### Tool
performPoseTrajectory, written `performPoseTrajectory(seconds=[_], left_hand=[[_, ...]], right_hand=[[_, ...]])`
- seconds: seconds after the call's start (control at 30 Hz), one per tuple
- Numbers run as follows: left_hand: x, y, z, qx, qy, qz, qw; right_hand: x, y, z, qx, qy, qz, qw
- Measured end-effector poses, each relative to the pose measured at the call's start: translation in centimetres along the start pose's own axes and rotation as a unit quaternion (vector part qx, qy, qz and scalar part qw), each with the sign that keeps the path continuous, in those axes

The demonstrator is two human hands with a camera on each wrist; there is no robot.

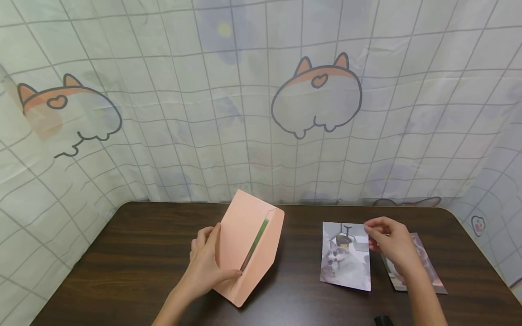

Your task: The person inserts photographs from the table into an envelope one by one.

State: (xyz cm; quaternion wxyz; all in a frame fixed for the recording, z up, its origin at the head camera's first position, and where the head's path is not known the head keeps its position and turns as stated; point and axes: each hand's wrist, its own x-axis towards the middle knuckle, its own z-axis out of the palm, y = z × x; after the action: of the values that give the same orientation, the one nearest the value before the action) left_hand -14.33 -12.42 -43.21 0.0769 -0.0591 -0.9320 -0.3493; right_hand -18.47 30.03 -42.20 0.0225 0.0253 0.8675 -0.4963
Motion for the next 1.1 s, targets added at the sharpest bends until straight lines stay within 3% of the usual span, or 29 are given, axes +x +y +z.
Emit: performPoseTrajectory(seconds=[1.1], left_hand=[[0.2, -0.2, 0.1, 0.015, 0.026, -0.014, 0.9994]], right_hand=[[-0.5, -1.8, 0.9, 0.048, 0.004, -0.025, 0.9985]])
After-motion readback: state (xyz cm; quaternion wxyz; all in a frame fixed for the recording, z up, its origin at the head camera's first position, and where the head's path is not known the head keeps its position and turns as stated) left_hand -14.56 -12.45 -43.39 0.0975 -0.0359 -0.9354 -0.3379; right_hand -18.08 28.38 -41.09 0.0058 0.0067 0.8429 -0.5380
